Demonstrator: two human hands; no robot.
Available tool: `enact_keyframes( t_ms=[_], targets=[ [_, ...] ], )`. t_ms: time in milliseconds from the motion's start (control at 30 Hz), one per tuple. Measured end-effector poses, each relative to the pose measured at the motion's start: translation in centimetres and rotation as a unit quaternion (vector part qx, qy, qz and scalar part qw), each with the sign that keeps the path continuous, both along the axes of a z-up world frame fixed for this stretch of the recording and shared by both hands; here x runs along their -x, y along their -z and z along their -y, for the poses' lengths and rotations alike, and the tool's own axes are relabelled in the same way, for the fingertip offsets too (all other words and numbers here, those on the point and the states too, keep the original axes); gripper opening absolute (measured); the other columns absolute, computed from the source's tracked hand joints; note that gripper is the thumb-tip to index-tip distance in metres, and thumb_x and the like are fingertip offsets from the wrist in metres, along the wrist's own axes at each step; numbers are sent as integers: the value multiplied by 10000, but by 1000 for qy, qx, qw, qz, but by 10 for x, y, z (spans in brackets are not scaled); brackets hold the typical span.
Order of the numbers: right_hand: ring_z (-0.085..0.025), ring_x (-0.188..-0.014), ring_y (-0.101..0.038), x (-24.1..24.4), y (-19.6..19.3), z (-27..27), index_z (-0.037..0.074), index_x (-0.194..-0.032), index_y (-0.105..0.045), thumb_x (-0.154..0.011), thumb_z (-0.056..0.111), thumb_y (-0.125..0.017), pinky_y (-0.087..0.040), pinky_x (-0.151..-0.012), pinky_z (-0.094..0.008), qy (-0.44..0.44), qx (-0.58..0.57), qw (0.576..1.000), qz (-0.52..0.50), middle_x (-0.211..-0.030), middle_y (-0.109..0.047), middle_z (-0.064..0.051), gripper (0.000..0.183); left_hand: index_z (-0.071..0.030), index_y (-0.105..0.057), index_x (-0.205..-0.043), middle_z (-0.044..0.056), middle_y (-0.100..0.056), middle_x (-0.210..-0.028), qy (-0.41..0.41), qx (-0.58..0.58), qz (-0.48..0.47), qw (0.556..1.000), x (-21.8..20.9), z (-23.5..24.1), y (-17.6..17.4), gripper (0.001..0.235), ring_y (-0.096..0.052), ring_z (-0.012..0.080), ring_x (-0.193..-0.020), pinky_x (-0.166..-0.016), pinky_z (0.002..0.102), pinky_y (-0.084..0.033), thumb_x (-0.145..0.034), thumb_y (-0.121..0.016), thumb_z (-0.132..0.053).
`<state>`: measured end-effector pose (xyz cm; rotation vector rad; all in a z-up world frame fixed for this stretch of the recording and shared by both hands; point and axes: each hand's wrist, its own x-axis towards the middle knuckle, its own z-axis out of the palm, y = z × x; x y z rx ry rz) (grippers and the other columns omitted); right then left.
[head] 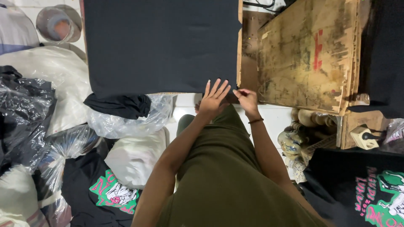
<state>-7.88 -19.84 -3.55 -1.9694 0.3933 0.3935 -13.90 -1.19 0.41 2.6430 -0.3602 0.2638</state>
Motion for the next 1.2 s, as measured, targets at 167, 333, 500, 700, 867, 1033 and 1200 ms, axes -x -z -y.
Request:
enact_keyframes(
  t_ms=[167,333,500,700,867,1033,1200],
  targets=[
    [-173,-625,-603,1,28,7,94,-900,-769,-850,355,-822,-486,-539,-312,-26,19,999,10,-669,-658,-106,271,-189,-387,-1523,-17,-259,-1642,69,5,-36,997,11,3,18,877,-205,264,-1524,-1254,584,-134,-776,-815,-356],
    [-433,-953,-682,-7,-47,-31,104,-1010,-714,-883,195,-646,-530,-818,-519,-57,182,980,60,-931,-715,-217,171,-122,-534,-1405,20,-523,-1481,118,30,-85,989,20,1,37,749,-276,227,-1498,-1291,527,-99,-773,-797,-424],
    [-382,-1469,-250,-9,-107,-92,121,-1528,-450,-1088,319,-476,-174,-1179,-518,-337,248,831,367,-1615,-303,-178,483,-222,-737,-882,-36,-758,-923,89,154,31,984,13,-8,13,200,-706,177,-1002,-1235,416,-314,-769,-769,-383],
    [-355,-1440,-335,-14,-31,-44,209,-1542,-454,-1052,482,-448,-202,-1100,-577,-292,393,763,422,-1596,-394,-75,561,-319,-698,-758,-61,-662,-752,-207,109,182,955,2,-130,-4,242,-647,174,-688,-676,318,-533,-883,-652,-520],
    [-443,-1444,-284,-15,-37,-34,107,-1586,-309,-1057,406,-422,-225,-1105,-670,-324,357,824,297,-1625,-285,-160,619,-213,-607,-1257,21,-521,-1317,-381,63,141,912,-8,-247,-43,391,-455,275,-1260,-1088,447,-340,-930,-685,-412],
    [-421,-1489,-205,-19,-57,-37,125,-1616,-190,-1066,457,-284,-182,-1140,-684,-348,409,829,159,-1662,-189,-124,649,-140,-230,-1593,109,-110,-1672,-448,-48,-79,889,10,-269,-18,765,-77,328,-1536,-1228,594,-18,-1018,-368,-625],
    [-384,-1500,-223,-29,-53,-56,27,-1572,-320,-1065,609,-309,-184,-1150,-620,-299,492,803,153,-1613,-312,-199,772,-168,-220,-1598,89,-89,-1678,-440,-8,-186,878,3,-265,-44,752,-58,324,-1541,-1232,608,8,-1007,-470,-562]
  ],
)
